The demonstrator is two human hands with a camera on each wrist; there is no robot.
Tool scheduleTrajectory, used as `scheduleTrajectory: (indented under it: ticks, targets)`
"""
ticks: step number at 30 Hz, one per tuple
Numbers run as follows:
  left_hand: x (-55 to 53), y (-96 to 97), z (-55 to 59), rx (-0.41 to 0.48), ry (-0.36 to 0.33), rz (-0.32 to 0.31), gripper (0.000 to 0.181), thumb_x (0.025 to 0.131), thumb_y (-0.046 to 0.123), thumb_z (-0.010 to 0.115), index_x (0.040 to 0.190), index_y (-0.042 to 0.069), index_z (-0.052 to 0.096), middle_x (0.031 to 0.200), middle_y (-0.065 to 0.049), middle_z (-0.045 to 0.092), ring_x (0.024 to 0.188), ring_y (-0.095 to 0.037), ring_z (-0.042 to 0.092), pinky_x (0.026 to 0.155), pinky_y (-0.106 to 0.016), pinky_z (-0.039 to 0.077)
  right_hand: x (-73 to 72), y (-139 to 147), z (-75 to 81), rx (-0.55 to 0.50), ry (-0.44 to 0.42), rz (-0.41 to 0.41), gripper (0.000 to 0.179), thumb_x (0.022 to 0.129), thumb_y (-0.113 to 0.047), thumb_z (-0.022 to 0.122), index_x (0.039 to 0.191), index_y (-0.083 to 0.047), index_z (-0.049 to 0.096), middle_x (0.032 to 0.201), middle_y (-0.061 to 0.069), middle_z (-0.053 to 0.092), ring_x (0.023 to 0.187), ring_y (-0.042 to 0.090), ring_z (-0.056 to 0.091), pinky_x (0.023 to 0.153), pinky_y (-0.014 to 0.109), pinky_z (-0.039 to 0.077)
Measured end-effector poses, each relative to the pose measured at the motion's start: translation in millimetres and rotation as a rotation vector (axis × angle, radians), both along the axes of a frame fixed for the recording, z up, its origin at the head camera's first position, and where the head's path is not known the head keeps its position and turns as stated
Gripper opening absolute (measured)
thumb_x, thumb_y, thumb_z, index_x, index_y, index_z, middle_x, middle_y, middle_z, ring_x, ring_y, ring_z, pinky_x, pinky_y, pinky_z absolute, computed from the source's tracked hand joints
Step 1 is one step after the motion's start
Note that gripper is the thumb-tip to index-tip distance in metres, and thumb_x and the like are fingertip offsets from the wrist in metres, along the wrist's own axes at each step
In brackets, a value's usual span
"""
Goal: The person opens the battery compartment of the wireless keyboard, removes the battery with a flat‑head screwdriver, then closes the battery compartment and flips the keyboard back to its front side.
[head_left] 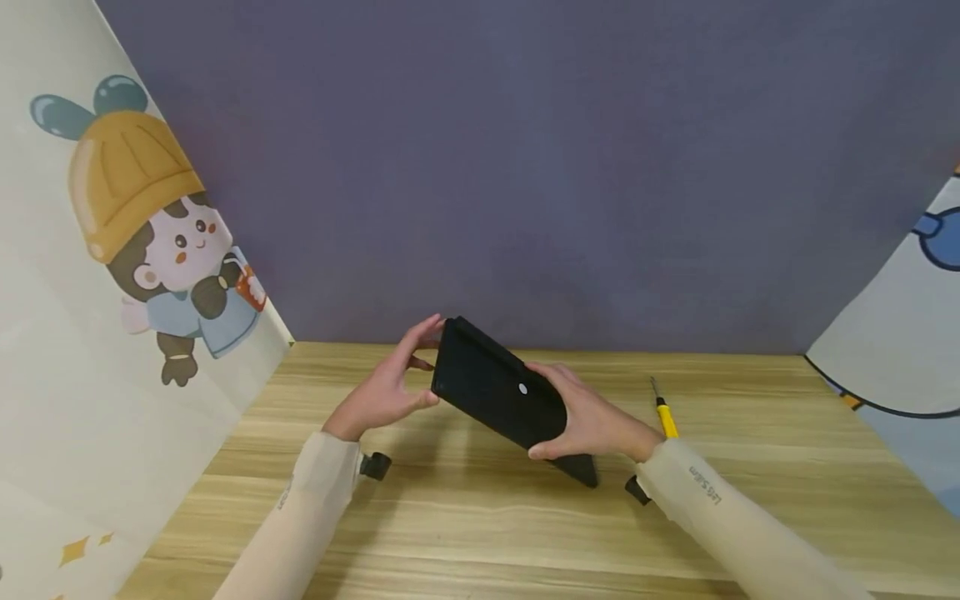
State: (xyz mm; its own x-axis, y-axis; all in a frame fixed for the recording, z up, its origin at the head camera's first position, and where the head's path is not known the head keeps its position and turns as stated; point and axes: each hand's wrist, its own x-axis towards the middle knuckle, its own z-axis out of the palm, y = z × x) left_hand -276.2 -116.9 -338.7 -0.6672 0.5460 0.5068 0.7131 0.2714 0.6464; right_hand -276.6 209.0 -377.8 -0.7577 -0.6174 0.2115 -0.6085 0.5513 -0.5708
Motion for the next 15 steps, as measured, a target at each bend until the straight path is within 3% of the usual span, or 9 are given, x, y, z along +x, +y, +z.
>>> scheduleTrajectory:
  ticks: [6, 11, 15]
  targets:
    - [17.4, 18.2, 31.5, 0.058, 0.054, -0.016, 0.103, 0.079, 0.068, 0.052, 0.150, 0.003, 0.015, 0.148, -0.022, 0.027, 0.121, -0.037, 0.042, 0.088, -0.053, 0.042, 3.5, -3.9, -2.3, -0.061, 0.010, 0.012, 0.114, 0.062, -0.060, 0.081, 0.151, -0.031, 0.016, 0.149, -0.004, 0.024, 0.133, 0.023, 0.029, 0.099, 0.055, 0.032]
    - [21.0, 35.0, 46.8, 0.090, 0.106, -0.006, 0.106, 0.078, 0.069, 0.049, 0.148, -0.002, 0.014, 0.147, -0.024, 0.028, 0.123, -0.037, 0.041, 0.088, -0.050, 0.043, 7.7, -8.1, -3.1, -0.136, -0.003, 0.032, 0.115, 0.066, -0.052, 0.082, 0.152, -0.030, 0.010, 0.152, 0.004, 0.020, 0.133, 0.025, 0.030, 0.099, 0.052, 0.034]
    - [22.6, 47.7, 56.3, 0.124, 0.137, -0.016, 0.107, 0.078, 0.069, 0.049, 0.147, -0.004, 0.015, 0.146, -0.026, 0.029, 0.123, -0.038, 0.040, 0.088, -0.051, 0.044, 10.7, -11.0, -3.1, -0.197, -0.027, 0.042, 0.118, 0.065, -0.047, 0.084, 0.152, -0.030, 0.007, 0.151, 0.001, 0.018, 0.133, 0.021, 0.030, 0.100, 0.048, 0.037]
